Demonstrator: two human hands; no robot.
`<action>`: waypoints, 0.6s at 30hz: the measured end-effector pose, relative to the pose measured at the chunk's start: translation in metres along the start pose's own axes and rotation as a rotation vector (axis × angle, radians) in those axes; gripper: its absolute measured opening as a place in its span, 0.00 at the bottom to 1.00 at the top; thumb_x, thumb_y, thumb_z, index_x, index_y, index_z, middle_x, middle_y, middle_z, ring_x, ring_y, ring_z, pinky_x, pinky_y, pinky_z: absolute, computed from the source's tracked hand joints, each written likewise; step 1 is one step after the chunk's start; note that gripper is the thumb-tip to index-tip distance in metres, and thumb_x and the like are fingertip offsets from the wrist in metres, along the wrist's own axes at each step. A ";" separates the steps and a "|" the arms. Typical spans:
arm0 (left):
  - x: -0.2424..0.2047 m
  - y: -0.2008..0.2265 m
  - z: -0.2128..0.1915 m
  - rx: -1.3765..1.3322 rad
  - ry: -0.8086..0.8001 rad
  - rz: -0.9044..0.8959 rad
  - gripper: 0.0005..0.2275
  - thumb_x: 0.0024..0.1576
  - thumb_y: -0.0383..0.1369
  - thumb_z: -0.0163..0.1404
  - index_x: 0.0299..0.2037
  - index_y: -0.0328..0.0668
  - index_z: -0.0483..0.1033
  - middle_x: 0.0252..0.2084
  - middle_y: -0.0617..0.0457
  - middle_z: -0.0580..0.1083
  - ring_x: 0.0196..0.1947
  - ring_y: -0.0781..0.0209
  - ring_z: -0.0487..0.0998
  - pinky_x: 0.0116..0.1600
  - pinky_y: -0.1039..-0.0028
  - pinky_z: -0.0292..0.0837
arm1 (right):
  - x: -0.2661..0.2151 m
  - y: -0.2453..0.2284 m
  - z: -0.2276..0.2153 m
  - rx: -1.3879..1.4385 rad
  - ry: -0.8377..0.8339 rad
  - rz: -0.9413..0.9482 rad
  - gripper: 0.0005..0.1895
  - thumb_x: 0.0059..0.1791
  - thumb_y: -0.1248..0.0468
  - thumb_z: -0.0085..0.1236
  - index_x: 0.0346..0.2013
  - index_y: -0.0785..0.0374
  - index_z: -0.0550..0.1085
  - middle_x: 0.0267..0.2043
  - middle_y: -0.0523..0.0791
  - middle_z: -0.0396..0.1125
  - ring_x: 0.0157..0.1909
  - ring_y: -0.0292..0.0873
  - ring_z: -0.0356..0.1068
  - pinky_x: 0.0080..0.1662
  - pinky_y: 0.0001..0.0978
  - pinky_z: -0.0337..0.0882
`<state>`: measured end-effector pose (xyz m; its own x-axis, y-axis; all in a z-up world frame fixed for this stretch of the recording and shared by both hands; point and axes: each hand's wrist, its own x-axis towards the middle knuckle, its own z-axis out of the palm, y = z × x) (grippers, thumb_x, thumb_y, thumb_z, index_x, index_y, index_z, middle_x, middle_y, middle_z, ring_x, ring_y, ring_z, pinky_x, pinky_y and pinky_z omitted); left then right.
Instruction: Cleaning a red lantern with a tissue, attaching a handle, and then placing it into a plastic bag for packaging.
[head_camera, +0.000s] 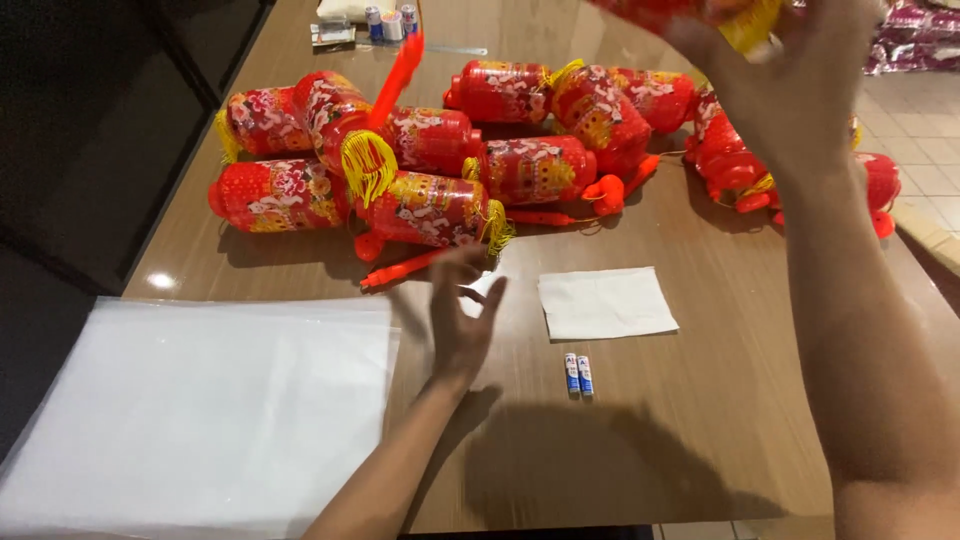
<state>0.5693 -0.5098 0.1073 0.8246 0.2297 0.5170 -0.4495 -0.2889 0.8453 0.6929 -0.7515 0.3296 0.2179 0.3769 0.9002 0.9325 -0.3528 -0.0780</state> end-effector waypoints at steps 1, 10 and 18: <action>0.001 -0.004 -0.002 -0.073 0.163 0.037 0.19 0.62 0.45 0.46 0.57 0.44 0.63 0.43 0.53 0.70 0.37 0.65 0.72 0.40 0.78 0.74 | -0.004 -0.018 -0.009 0.032 -0.009 0.074 0.24 0.62 0.79 0.78 0.58 0.75 0.65 0.55 0.57 0.65 0.58 0.56 0.68 0.56 0.46 0.72; -0.001 0.018 -0.008 -0.417 0.221 0.110 0.24 0.60 0.32 0.55 0.65 0.46 0.60 0.50 0.44 0.76 0.40 0.55 0.81 0.43 0.69 0.79 | -0.083 -0.086 -0.014 0.398 -0.053 0.334 0.41 0.51 0.64 0.59 0.75 0.63 0.49 0.76 0.58 0.49 0.77 0.57 0.55 0.67 0.49 0.75; -0.007 -0.009 -0.008 -0.312 0.025 0.086 0.21 0.63 0.39 0.50 0.64 0.37 0.67 0.47 0.38 0.80 0.34 0.53 0.84 0.39 0.71 0.81 | -0.158 -0.077 0.029 0.361 0.002 0.696 0.51 0.40 0.64 0.74 0.73 0.60 0.56 0.71 0.53 0.57 0.71 0.54 0.58 0.62 0.48 0.68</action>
<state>0.5648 -0.5009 0.0969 0.7719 0.2409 0.5883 -0.6040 -0.0108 0.7969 0.5953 -0.7593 0.1813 0.7865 0.1700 0.5938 0.6176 -0.2066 -0.7589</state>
